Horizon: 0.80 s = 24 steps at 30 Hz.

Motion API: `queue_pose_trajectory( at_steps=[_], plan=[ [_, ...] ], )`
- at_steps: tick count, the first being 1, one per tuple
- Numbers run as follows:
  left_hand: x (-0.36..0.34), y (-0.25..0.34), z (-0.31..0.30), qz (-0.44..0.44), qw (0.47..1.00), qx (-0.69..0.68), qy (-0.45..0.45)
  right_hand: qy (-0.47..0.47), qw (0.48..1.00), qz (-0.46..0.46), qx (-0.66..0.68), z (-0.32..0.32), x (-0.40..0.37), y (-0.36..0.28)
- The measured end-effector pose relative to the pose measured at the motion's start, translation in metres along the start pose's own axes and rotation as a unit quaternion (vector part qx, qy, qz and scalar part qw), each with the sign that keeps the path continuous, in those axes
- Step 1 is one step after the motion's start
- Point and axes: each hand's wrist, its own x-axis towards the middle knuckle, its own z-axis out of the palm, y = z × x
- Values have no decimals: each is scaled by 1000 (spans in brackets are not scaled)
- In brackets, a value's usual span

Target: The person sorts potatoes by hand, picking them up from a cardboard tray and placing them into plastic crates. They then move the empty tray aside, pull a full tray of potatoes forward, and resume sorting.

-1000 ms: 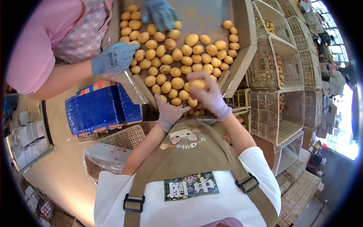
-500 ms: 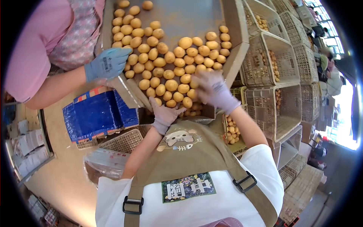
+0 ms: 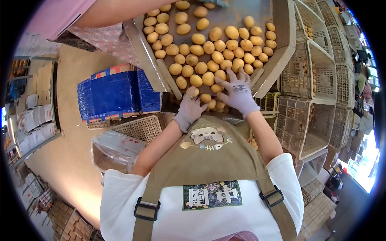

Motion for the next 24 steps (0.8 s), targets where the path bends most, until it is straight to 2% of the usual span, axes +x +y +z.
queue_pose_trajectory(
  at_steps=[2,3,4,6,7,12,17,19,21,24],
  plan=[
    [-14,43,47,-102,969,-194,109,-107,980,73,149,1,11,21],
    [-16,50,61,-94,959,-223,147,-32,967,151,202,-1,17,24],
    [-15,49,62,-90,963,-211,139,19,982,139,124,3,19,25],
    [-15,47,61,-86,971,-185,123,-132,988,71,29,-1,12,8],
    [-14,48,61,-89,969,-195,122,-192,976,82,56,-1,11,7],
    [-15,49,63,-77,968,-219,98,-184,978,73,66,6,7,12],
    [-10,41,52,-83,960,-242,111,-198,976,74,56,-5,11,11],
    [-3,27,38,-81,967,-216,104,-142,946,168,238,7,29,30],
    [1,16,28,-79,978,-169,90,44,956,191,218,10,34,27],
    [3,22,31,-110,980,-108,125,4,997,67,28,11,19,-5]
  ],
)
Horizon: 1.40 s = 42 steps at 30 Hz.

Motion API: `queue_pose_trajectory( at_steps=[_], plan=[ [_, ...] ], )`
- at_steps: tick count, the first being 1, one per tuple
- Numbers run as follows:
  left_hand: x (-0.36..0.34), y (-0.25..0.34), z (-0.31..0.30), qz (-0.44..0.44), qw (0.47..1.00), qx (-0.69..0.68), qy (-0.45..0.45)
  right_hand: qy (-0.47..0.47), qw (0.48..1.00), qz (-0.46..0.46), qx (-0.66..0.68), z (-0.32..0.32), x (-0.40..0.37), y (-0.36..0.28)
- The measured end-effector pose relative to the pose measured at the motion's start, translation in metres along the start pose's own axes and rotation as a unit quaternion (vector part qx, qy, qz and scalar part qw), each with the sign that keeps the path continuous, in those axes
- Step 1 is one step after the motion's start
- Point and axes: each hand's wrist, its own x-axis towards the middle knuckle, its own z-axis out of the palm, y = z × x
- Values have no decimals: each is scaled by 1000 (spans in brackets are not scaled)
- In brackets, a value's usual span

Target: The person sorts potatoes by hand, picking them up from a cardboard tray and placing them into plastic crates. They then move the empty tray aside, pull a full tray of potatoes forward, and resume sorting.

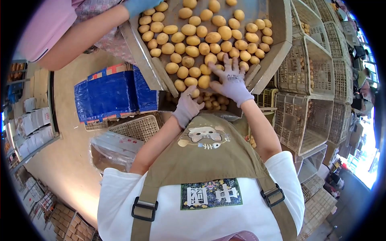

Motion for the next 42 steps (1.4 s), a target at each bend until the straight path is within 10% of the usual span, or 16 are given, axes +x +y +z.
queue_pose_trajectory(
  at_steps=[3,5,8,13,20,24,26,31,42],
  plan=[
    [-38,28,31,-24,993,-96,-60,-125,969,51,207,8,9,41],
    [-45,28,45,-16,995,-98,-23,-30,962,120,243,3,13,37],
    [-35,22,41,19,995,-86,-36,-84,996,19,-11,-10,0,6],
    [-19,12,20,61,995,-31,-76,-64,962,134,228,6,25,35],
    [-41,25,54,-22,989,-148,13,-198,977,19,80,-5,3,20],
    [-36,21,41,-32,995,-70,-56,-21,957,63,281,11,20,8],
    [-15,11,16,-41,997,-40,-44,-96,993,17,60,13,14,-10],
    [-21,16,0,-36,974,-135,-180,-164,984,-46,49,11,-15,12],
    [-23,14,8,11,975,-148,-165,-166,985,-45,30,11,-15,7]
  ],
)
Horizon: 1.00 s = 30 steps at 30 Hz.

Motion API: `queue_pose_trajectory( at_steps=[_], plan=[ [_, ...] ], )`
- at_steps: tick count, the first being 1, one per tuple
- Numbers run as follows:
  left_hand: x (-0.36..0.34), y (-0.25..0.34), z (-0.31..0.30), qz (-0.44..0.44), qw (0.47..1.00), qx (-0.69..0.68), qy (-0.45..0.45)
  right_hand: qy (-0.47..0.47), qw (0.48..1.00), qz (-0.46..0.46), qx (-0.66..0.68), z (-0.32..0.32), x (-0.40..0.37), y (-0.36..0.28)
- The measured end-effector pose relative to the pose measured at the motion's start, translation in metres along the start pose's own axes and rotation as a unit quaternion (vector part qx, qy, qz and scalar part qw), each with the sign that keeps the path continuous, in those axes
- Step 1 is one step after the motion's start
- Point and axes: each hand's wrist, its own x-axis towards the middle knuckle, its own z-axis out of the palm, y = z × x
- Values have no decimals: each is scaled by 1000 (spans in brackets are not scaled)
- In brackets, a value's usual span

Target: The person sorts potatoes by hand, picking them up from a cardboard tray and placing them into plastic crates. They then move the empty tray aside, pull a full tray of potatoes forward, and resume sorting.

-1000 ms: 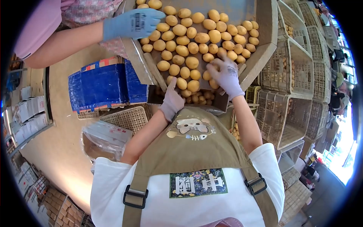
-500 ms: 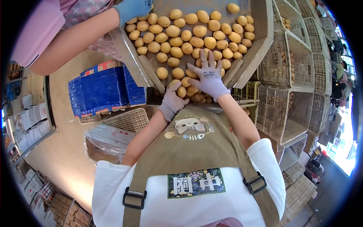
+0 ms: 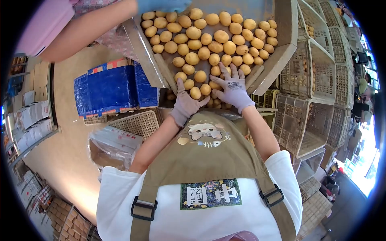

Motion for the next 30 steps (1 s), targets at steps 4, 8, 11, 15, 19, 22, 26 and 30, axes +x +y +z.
queue_pose_trajectory(
  at_steps=[4,8,11,15,19,22,26,30],
  plan=[
    [0,-1,1,8,1000,1,10,-14,1000,5,3,-4,1,-3],
    [0,1,4,-12,998,41,55,-17,983,9,181,-3,12,22],
    [0,3,-5,-32,990,96,100,168,932,105,302,-15,27,26],
    [-2,3,1,-14,989,112,91,106,988,85,75,-6,27,-8],
    [3,4,6,-39,998,20,41,-11,997,-48,53,5,1,-17],
    [9,3,5,-49,999,6,7,10,997,-47,56,11,-4,-23],
    [7,4,9,-51,998,-11,22,37,995,-72,52,11,-12,-21],
    [7,2,21,-38,994,4,105,31,994,-97,46,9,-24,-15]
  ],
)
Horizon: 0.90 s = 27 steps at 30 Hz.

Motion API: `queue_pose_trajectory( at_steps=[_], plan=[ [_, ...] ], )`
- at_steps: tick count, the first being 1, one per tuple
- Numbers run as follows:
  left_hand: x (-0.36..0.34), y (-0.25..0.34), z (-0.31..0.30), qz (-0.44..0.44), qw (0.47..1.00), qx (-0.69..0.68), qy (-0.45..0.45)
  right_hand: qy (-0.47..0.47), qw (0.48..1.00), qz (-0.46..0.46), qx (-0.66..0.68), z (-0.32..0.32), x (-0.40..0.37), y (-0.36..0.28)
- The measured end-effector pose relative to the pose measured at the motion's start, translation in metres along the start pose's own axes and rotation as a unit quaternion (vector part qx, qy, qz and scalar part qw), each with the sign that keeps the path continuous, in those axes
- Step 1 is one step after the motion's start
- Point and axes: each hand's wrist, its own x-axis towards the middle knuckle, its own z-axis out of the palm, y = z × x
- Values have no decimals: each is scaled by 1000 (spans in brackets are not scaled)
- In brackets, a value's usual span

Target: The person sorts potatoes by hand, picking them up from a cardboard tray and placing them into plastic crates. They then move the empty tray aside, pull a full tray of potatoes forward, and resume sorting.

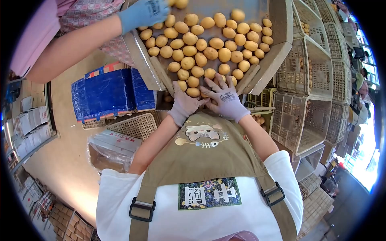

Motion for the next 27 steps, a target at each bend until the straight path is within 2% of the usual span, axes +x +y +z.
queue_pose_trajectory(
  at_steps=[1,4,7,8,10,11,13,14,15,16,18,19,20,22,26,27],
  plan=[
    [0,0,1,-3,1000,-7,-7,-15,1000,4,4,-4,-1,-1],
    [-2,1,0,-9,999,-21,-31,47,999,0,12,2,-3,0],
    [-1,2,-2,-7,999,0,-53,-7,978,54,204,-22,9,13],
    [-1,1,-4,-1,998,21,-50,107,969,78,207,-17,13,24],
    [2,0,-14,-7,998,59,-16,256,961,102,-13,-34,19,27],
    [4,0,-22,-19,997,76,16,191,976,97,31,-22,15,42],
    [7,2,-29,-27,993,100,61,46,970,195,135,-52,34,47],
    [9,3,-34,-3,989,136,53,-29,953,240,184,-64,43,50],
    [12,2,-42,23,984,169,45,84,954,242,153,-53,44,60],
    [11,1,-45,50,978,200,39,78,966,228,92,-44,44,52],
    [11,0,-43,40,992,119,-17,71,977,200,-25,-25,44,27],
    [10,2,-38,34,995,78,-48,-32,981,191,5,-34,43,29],
    [9,5,-34,27,995,57,-74,-12,984,176,16,-30,35,29],
    [1,6,-23,8,992,13,-125,-34,988,150,-15,-29,29,35],
    [-9,3,5,13,999,37,5,-34,986,162,-19,-28,32,33],
    [-8,2,2,16,999,38,-3,-28,987,159,-19,-26,31,34]
  ],
)
